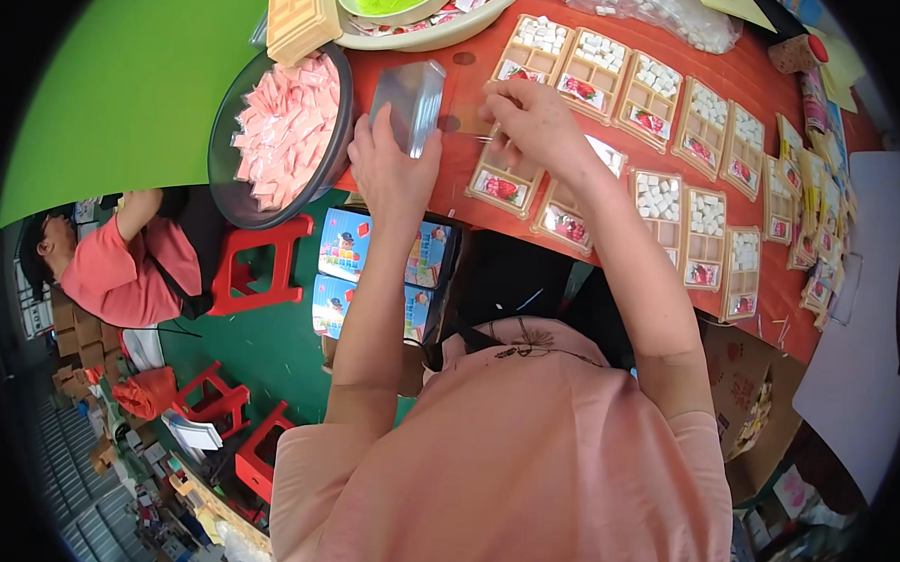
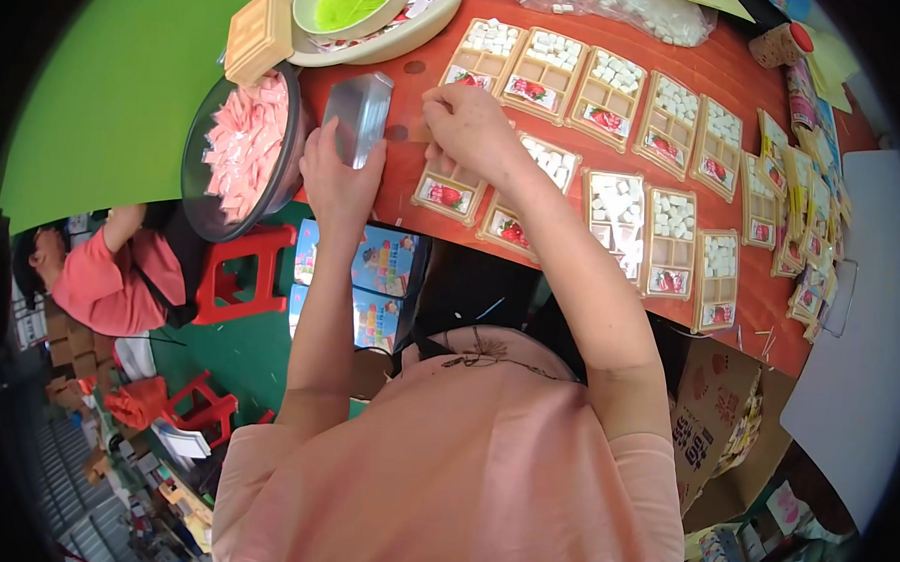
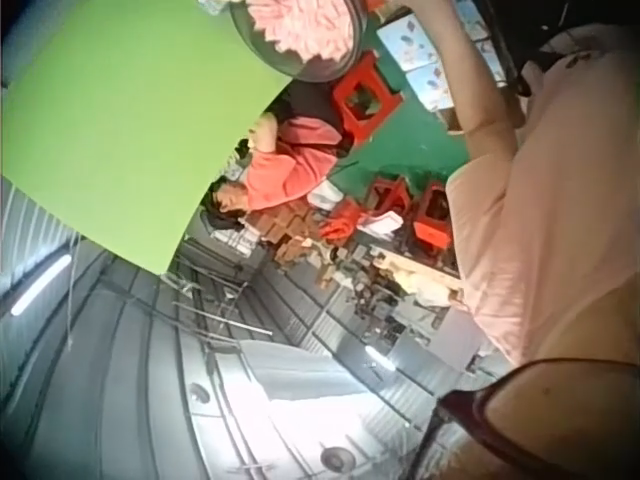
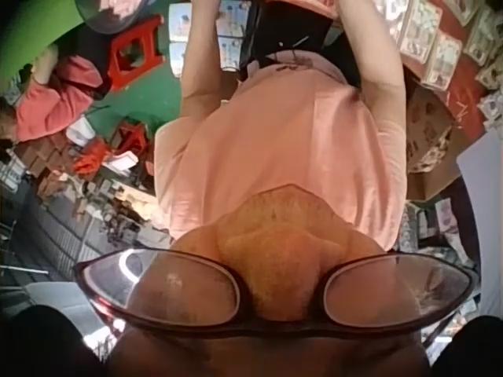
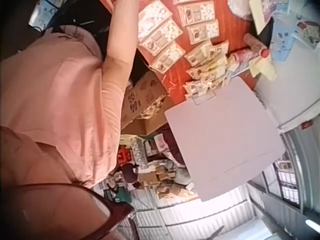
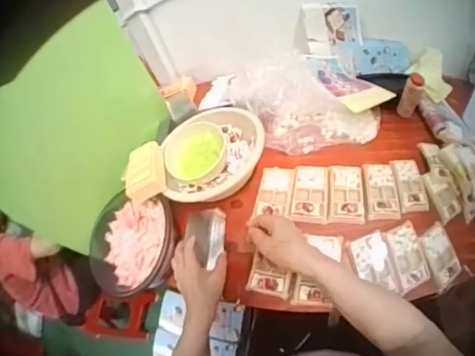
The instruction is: Packaging small cube-shaped items into plastic trays, inserting them into sleeves, and applying adhesive labels.
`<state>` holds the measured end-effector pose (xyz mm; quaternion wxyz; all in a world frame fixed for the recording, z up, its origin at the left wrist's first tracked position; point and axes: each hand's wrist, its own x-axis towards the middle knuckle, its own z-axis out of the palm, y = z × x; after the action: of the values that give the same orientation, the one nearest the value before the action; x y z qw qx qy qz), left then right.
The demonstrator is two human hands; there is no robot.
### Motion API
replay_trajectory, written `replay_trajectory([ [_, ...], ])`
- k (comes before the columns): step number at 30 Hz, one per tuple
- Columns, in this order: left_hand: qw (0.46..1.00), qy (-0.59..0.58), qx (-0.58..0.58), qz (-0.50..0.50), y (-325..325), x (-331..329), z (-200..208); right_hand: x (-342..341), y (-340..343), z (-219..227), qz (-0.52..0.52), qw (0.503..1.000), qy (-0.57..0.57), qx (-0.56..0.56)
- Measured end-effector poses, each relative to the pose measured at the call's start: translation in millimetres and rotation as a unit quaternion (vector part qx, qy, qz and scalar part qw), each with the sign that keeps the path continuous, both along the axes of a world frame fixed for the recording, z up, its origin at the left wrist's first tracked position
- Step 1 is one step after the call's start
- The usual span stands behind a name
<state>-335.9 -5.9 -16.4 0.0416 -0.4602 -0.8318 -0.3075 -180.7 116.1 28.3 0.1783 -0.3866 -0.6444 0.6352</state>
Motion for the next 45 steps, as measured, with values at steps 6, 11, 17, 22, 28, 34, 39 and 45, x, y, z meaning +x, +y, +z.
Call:
replay_trajectory([
  [6, 0.890, -0.438, 0.123, -0.038, -1.3, -6.8, 18.0, -41.0, -8.7, -19.3, 0.017, 0.967, 0.123, -0.222],
  [11, 0.793, -0.589, 0.138, -0.073, -7.3, -19.3, 31.7, -58.3, -17.6, -31.2, -0.004, 0.905, 0.247, -0.345],
  [17, 0.798, -0.575, 0.175, -0.047, -14.3, -25.2, 7.5, -69.8, -24.8, -30.3, -0.017, 0.936, 0.190, -0.297],
  [22, 0.846, -0.465, 0.260, 0.039, -33.3, -14.0, 0.4, -54.2, -24.2, -13.7, -0.034, 0.976, 0.175, -0.128],
  [28, 0.978, 0.097, 0.159, -0.098, -35.1, 22.0, 1.2, -29.7, -23.2, -20.9, -0.002, 0.980, 0.008, 0.200],
  [34, 0.992, -0.065, 0.098, -0.042, -16.6, 18.8, 1.2, -23.8, -36.1, -25.9, -0.003, 0.995, 0.028, 0.100],
  [39, 0.987, -0.155, 0.042, -0.030, -11.1, 2.7, 6.1, -20.3, -36.8, -20.3, 0.002, 0.997, 0.049, 0.059],
  [45, 0.957, -0.289, 0.018, -0.021, -7.6, -7.7, 5.3, -19.6, -37.7, -20.0, 0.008, 0.995, 0.046, 0.083],
])
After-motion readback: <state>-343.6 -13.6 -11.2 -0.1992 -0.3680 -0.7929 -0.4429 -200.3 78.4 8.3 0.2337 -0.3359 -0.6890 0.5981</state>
